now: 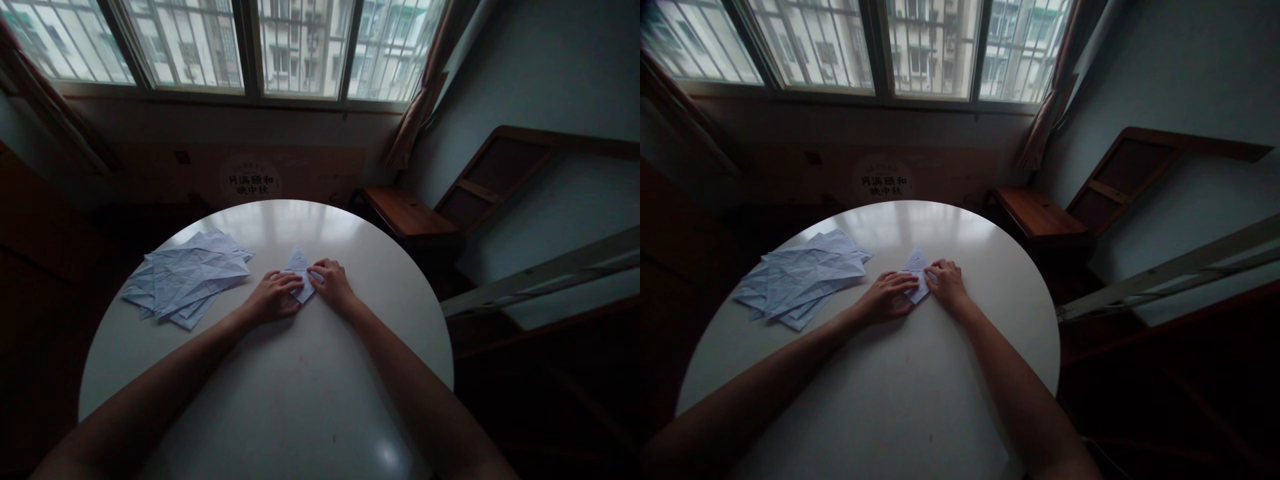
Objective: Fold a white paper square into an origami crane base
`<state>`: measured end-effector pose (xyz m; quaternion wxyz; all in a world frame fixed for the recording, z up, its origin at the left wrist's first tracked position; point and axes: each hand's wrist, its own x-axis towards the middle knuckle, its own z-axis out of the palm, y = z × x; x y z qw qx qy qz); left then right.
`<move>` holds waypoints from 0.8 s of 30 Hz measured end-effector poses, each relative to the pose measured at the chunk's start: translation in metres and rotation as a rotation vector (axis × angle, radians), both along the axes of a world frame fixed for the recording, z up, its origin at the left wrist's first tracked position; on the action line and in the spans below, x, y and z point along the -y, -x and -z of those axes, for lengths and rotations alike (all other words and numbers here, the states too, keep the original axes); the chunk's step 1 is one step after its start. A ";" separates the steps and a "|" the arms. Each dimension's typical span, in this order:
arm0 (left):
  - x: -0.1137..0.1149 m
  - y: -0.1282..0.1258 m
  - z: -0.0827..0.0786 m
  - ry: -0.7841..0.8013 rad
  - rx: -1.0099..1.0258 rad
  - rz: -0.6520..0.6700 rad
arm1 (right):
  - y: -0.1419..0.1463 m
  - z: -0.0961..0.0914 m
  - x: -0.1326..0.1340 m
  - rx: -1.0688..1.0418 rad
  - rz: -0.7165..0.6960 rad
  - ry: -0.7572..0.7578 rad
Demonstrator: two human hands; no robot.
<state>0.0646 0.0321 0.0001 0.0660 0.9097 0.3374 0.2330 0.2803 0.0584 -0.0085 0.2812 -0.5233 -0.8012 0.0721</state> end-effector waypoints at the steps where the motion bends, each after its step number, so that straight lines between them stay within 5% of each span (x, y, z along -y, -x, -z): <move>1: 0.000 0.000 -0.001 0.002 -0.004 0.000 | 0.000 0.000 0.000 -0.002 -0.002 -0.002; 15: -0.004 0.000 0.005 -0.049 0.003 0.002 | 0.000 -0.002 0.001 0.015 0.012 0.012; 24: 0.000 -0.003 -0.002 -0.018 -0.041 -0.283 | 0.002 -0.005 0.002 0.007 0.017 0.036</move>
